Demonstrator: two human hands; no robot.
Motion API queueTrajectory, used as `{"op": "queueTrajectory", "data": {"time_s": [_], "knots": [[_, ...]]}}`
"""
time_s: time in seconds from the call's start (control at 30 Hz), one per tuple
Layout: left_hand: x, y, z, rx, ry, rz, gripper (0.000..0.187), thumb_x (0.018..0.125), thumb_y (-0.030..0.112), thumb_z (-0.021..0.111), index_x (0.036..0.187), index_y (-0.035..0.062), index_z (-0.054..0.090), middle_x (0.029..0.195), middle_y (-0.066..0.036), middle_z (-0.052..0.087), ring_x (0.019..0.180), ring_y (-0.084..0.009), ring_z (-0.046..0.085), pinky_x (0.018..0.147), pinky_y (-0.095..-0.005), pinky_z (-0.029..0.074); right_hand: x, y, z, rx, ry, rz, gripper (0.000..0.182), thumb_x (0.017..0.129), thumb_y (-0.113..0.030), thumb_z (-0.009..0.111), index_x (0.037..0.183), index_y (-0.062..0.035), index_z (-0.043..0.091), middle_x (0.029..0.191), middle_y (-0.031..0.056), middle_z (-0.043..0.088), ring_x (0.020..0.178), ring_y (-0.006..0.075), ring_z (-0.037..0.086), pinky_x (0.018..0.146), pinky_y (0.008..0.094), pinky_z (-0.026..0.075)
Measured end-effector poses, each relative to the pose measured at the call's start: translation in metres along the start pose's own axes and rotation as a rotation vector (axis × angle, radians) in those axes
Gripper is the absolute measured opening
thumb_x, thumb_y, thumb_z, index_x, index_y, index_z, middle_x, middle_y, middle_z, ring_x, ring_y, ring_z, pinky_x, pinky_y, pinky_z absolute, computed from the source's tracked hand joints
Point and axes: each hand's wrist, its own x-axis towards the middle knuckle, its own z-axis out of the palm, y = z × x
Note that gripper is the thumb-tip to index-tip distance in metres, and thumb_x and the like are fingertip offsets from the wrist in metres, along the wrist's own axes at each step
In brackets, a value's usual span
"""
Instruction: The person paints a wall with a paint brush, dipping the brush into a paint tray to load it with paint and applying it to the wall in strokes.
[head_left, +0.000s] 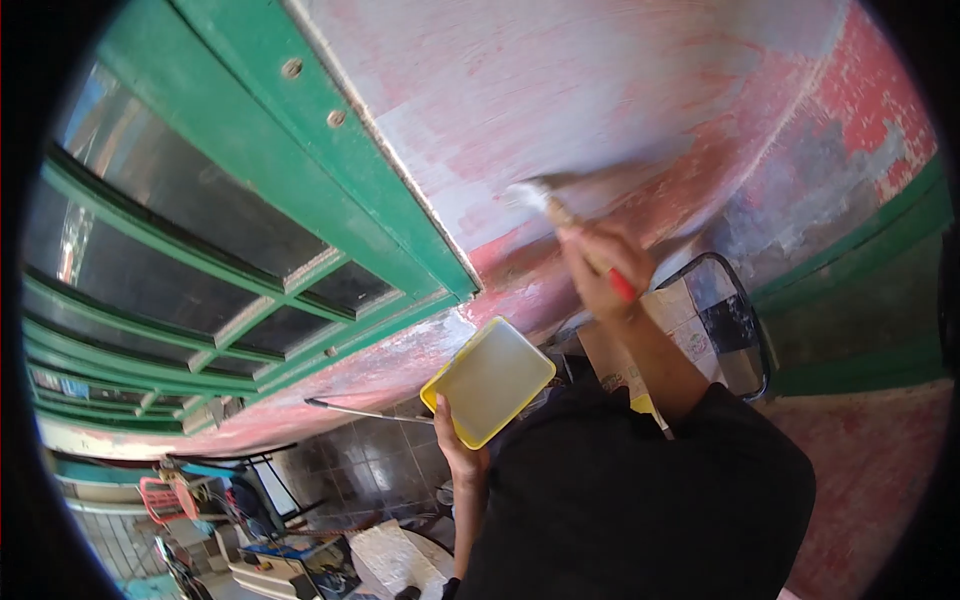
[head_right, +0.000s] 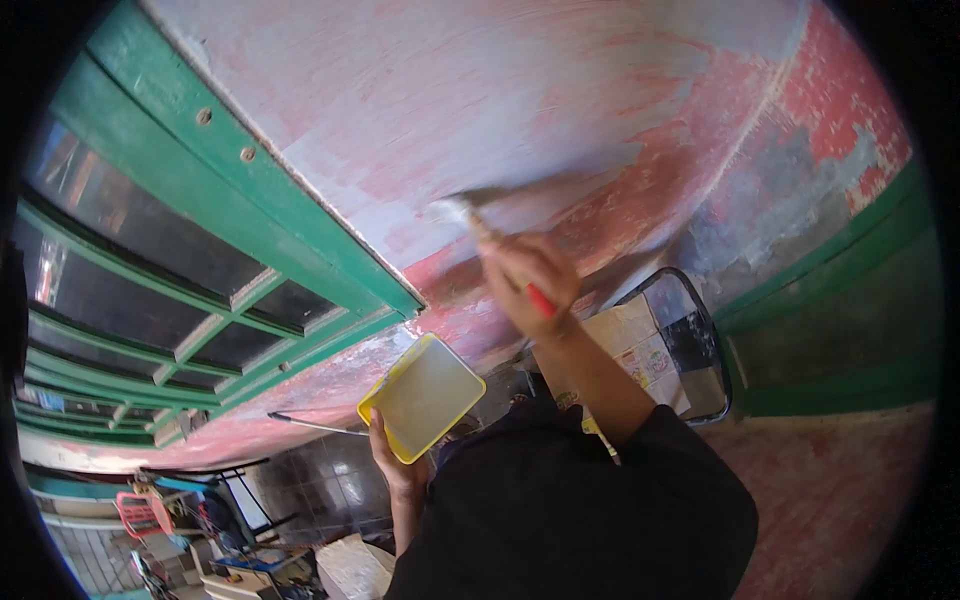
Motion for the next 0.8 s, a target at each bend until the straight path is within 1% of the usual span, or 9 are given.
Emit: {"op": "queueTrajectory", "data": {"time_s": [0.1, 0.17, 0.2, 0.27, 0.33, 0.43, 0.63, 0.7, 0.8], "knots": [[0.0, 0.001, -0.004, 0.021, 0.005, 0.016, 0.054, 0.105, 0.045, 0.044, 0.138, 0.0029, 0.049, 0.129, -0.01, 0.06, 0.12, -0.0222, 0.057, 0.103, -0.0377, 0.044, 0.007, 0.013, -0.03, -0.211, 0.132, 0.049, 0.024, 0.076, 0.007, 0.08, 0.096, -0.003, 0.07, 0.088, 0.0124, 0.07, 0.078, 0.0237, 0.07, 0.065, 0.0324, 0.058], [0.002, 0.003, -0.005, 0.017, -0.023, 0.024, 0.055, 0.105, 0.045, 0.044, 0.138, 0.0022, 0.049, 0.131, -0.011, 0.059, 0.122, -0.0223, 0.057, 0.104, -0.0379, 0.043, 0.004, 0.002, -0.044, -0.316, 0.156, 0.15, 0.025, 0.077, 0.006, 0.08, 0.097, -0.0039, 0.069, 0.097, 0.0137, 0.072, 0.082, 0.0226, 0.07, 0.07, 0.0329, 0.058], [0.003, 0.004, -0.004, 0.021, -0.019, 0.026, 0.055, 0.105, 0.046, 0.044, 0.138, 0.0024, 0.048, 0.131, -0.011, 0.059, 0.122, -0.0224, 0.057, 0.104, -0.038, 0.043, 0.002, -0.005, -0.041, -0.325, 0.169, 0.151, 0.025, 0.077, 0.006, 0.08, 0.097, -0.0039, 0.069, 0.097, 0.0137, 0.072, 0.082, 0.0226, 0.07, 0.07, 0.0329, 0.058], [0.005, 0.007, -0.001, 0.034, -0.03, 0.021, 0.056, 0.105, 0.046, 0.044, 0.139, 0.0025, 0.048, 0.131, -0.011, 0.059, 0.121, -0.0226, 0.057, 0.104, -0.0381, 0.043, -0.003, -0.024, -0.028, -0.103, 0.056, 0.049, 0.025, 0.077, 0.006, 0.08, 0.097, -0.0045, 0.069, 0.094, 0.012, 0.071, 0.081, 0.0224, 0.07, 0.068, 0.0327, 0.057], [0.007, 0.01, 0.003, 0.047, -0.066, 0.025, 0.057, 0.104, 0.047, 0.046, 0.139, 0.0026, 0.048, 0.131, -0.011, 0.059, 0.122, -0.0229, 0.057, 0.104, -0.0383, 0.043, -0.004, -0.045, -0.009, 0.093, -0.04, 0.068, 0.026, 0.077, 0.007, 0.079, 0.099, -0.005, 0.07, 0.091, 0.0111, 0.071, 0.08, 0.0233, 0.07, 0.067, 0.0334, 0.057], [0.01, 0.014, 0.004, 0.047, -0.049, 0.007, 0.057, 0.102, 0.047, 0.049, 0.138, 0.0025, 0.048, 0.13, -0.012, 0.059, 0.122, -0.0233, 0.057, 0.105, -0.0378, 0.042, 0.003, -0.047, 0.011, 0.148, -0.079, 0.02, 0.024, 0.078, 0.005, 0.078, 0.099, -0.0029, 0.072, 0.094, 0.0121, 0.072, 0.079, 0.0228, 0.07, 0.066, 0.0329, 0.057], [0.013, 0.022, 0.007, 0.07, -0.099, -0.02, 0.056, 0.102, 0.046, 0.049, 0.137, 0.002, 0.048, 0.129, -0.012, 0.06, 0.12, -0.0235, 0.057, 0.103, -0.0383, 0.043, 0.017, -0.002, -0.021, -0.156, 0.108, 0.062, 0.027, 0.077, 0.008, 0.078, 0.101, -0.004, 0.072, 0.093, 0.0121, 0.07, 0.078, 0.024, 0.069, 0.065, 0.0325, 0.057], [0.012, 0.024, 0.007, 0.076, -0.1, -0.028, 0.056, 0.103, 0.046, 0.048, 0.137, 0.002, 0.048, 0.129, -0.012, 0.06, 0.12, -0.0235, 0.057, 0.103, -0.0382, 0.043, 0.015, -0.01, -0.026, -0.287, 0.224, 0.123, 0.029, 0.077, 0.009, 0.078, 0.102, -0.0053, 0.071, 0.095, 0.0127, 0.069, 0.079, 0.0236, 0.069, 0.066, 0.0322, 0.057], [0.013, 0.024, 0.001, 0.078, -0.106, -0.044, 0.055, 0.103, 0.046, 0.047, 0.137, 0.002, 0.048, 0.128, -0.012, 0.06, 0.12, -0.0235, 0.057, 0.103, -0.0381, 0.043, 0.005, -0.038, -0.018, -0.22, 0.169, 0.052, 0.029, 0.077, 0.009, 0.078, 0.1, -0.0052, 0.071, 0.092, 0.0116, 0.069, 0.078, 0.0224, 0.069, 0.066, 0.0316, 0.057]]}}
